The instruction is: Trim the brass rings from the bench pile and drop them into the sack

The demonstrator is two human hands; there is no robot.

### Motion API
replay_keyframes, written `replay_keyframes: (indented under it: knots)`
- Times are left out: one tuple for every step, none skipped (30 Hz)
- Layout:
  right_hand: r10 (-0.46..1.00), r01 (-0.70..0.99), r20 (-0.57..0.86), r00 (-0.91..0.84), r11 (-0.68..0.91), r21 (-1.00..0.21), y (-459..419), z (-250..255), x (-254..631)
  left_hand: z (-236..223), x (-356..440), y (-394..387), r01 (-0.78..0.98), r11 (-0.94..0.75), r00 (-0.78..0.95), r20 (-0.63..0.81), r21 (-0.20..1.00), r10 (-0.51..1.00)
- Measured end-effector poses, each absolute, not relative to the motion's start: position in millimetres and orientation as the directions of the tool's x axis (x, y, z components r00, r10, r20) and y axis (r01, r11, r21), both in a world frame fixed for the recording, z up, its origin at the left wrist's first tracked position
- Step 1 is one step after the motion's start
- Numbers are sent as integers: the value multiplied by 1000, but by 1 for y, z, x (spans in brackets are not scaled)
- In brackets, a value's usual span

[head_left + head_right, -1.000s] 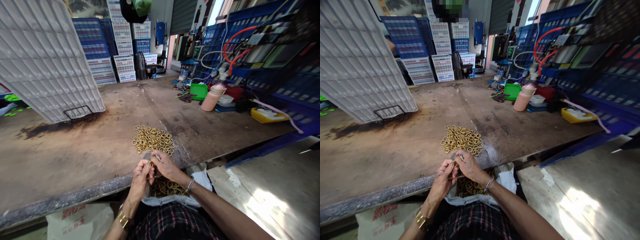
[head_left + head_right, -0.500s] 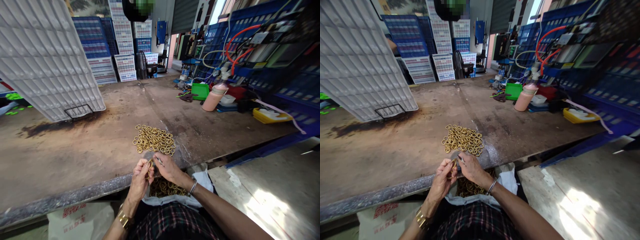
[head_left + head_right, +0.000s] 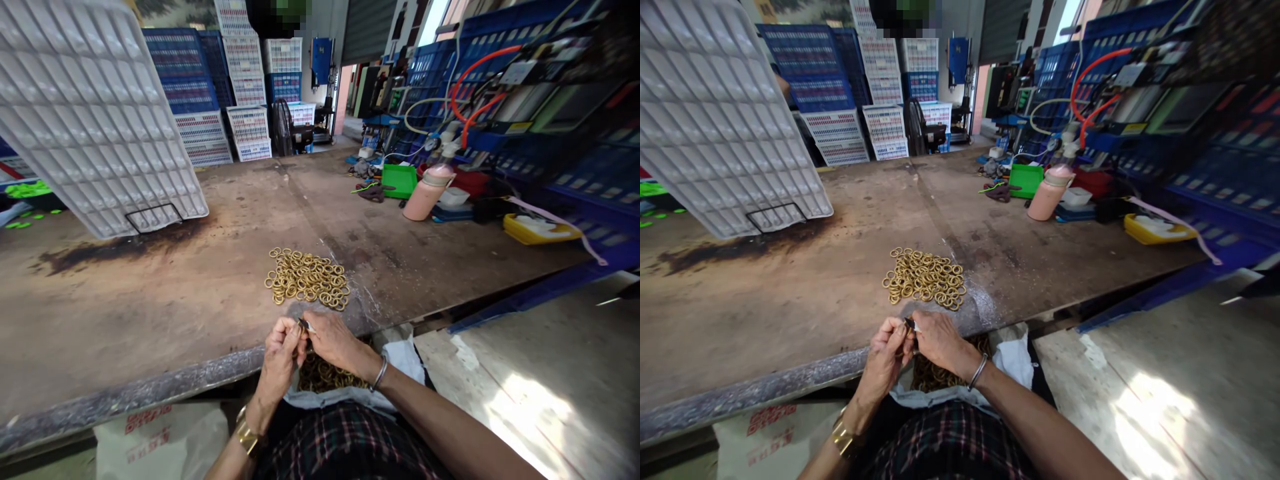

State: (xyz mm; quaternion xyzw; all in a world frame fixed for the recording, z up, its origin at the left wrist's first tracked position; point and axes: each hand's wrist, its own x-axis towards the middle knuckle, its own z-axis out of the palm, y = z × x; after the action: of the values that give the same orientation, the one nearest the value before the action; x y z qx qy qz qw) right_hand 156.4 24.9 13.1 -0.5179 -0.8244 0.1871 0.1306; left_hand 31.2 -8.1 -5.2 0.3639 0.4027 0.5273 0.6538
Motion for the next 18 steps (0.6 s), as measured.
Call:
replay_keyframes:
  knots:
    - [897, 803, 4, -442, 398, -443, 26, 12, 156, -6, 31, -8, -366, 158, 112, -125, 917, 986]
    - [890, 803, -15, -456, 404, -439, 27, 11, 156, -7, 31, -9, -333, 143, 105, -114, 932, 988]
    - [883, 805, -37, -468, 408, -431, 28, 10, 157, -8, 30, -10, -302, 136, 100, -110, 944, 989]
    - [878, 810, -57, -475, 411, -418, 29, 9, 157, -8, 30, -11, -275, 135, 98, -112, 952, 989]
    - [877, 821, -76, -474, 409, -399, 30, 8, 157, -7, 30, -12, -252, 137, 96, -116, 958, 989]
    - [881, 835, -94, -464, 400, -378, 31, 8, 158, -5, 30, -14, -232, 139, 95, -120, 963, 988]
    - [886, 851, -112, -449, 386, -356, 32, 8, 159, -2, 30, -17, -214, 138, 95, -120, 967, 988]
    - [893, 866, -129, -431, 370, -336, 33, 8, 159, 1, 31, -19, -201, 136, 103, -117, 970, 988]
    - [899, 878, -140, -415, 356, -319, 34, 9, 160, 5, 32, -21, -206, 134, 119, -111, 969, 987]
    - [905, 887, -143, -401, 345, -309, 35, 10, 160, 9, 32, -22, -236, 139, 143, -107, 962, 984]
    - [910, 890, -132, -393, 340, -304, 36, 11, 159, 13, 33, -23, -294, 156, 171, -109, 943, 979]
    - [914, 888, -107, -391, 344, -306, 37, 12, 158, 15, 34, -22, -374, 188, 194, -122, 908, 973]
    - [918, 885, -76, -390, 350, -307, 38, 13, 156, 17, 34, -21, -462, 229, 207, -147, 857, 967]
    - [920, 883, -51, -388, 355, -306, 40, 14, 154, 18, 34, -20, -542, 269, 210, -182, 796, 961]
    - [924, 887, -36, -381, 354, -297, 42, 14, 151, 17, 33, -18, -606, 302, 204, -224, 735, 953]
    - [929, 895, -27, -369, 348, -279, 44, 14, 147, 16, 31, -16, -651, 324, 190, -265, 686, 945]
    - [934, 906, -25, -355, 338, -256, 46, 14, 144, 15, 28, -15, -681, 334, 171, -302, 652, 938]
    - [941, 919, -29, -338, 323, -228, 49, 13, 141, 13, 25, -13, -699, 338, 153, -330, 630, 931]
